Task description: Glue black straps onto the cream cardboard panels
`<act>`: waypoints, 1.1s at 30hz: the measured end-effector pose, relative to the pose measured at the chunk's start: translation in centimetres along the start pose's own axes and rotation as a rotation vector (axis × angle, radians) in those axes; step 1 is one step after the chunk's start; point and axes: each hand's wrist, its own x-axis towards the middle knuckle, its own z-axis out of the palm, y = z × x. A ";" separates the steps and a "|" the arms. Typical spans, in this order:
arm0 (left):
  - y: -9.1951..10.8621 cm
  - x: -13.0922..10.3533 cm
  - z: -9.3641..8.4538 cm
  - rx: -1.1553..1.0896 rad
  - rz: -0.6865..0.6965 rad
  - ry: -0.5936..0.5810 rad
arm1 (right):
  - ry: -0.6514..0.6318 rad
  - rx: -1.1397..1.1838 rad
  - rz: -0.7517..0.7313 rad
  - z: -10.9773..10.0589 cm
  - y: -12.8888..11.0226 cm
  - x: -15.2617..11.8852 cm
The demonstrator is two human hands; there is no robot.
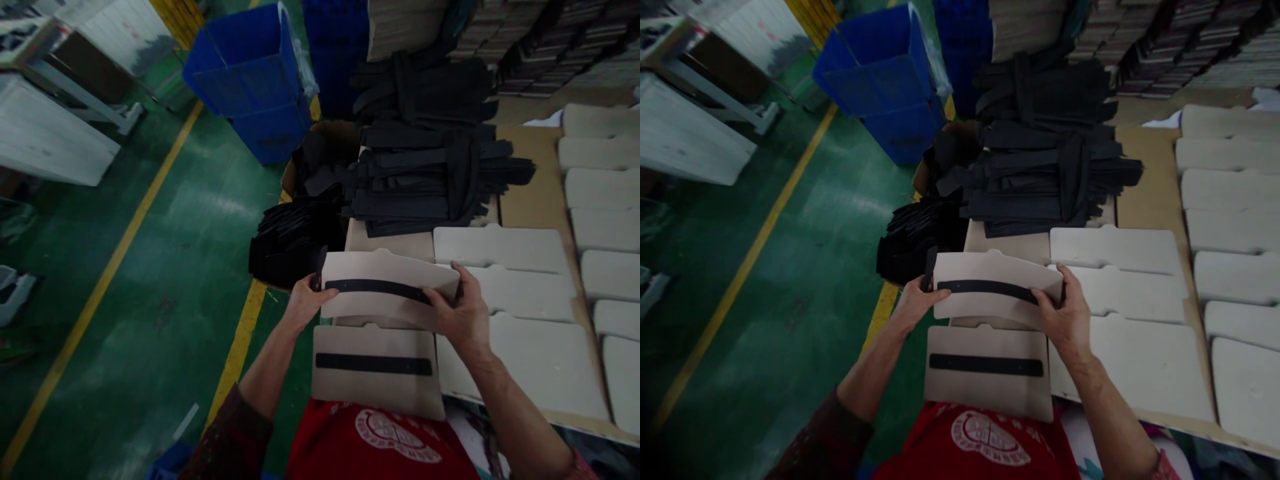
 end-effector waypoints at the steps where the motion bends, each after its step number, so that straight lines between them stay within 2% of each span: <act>1: 0.4 -0.2 0.0 -0.007 0.009 0.004 | 0.011 0.004 -0.012 -0.4 -0.5 0.2; 7: 3.3 -2.8 -1.0 -0.045 0.103 0.045 | 0.143 0.076 -0.041 -3.5 -4.3 -0.2; 9: 3.9 -4.0 -1.7 -0.046 0.131 0.041 | 0.153 0.075 0.013 -4.4 -5.0 -0.9; 11: 3.8 -5.3 -2.6 -0.041 0.105 0.018 | 0.104 0.076 0.111 -4.8 -4.9 -2.0; 13: 2.6 -6.5 -3.4 -0.032 0.026 -0.010 | -0.010 0.082 0.216 -4.5 -4.1 -3.4; 16: -1.0 -7.9 -3.9 -0.020 -0.124 -0.029 | -0.199 0.068 0.301 -2.9 -1.6 -6.1; 20: -6.6 -8.5 -3.4 -0.016 -0.270 -0.058 | -0.282 0.015 0.231 -0.4 1.8 -9.4; 23: -9.4 -8.3 -2.7 -0.018 -0.293 -0.084 | -0.270 -0.055 0.120 0.4 3.4 -10.7; 28: -11.2 -8.3 -2.3 -0.032 -0.294 -0.052 | -0.248 -0.135 0.007 0.9 3.7 -11.1; 33: -11.5 -8.6 -2.6 0.012 -0.260 0.122 | -0.169 -0.179 -0.078 1.7 3.7 -11.1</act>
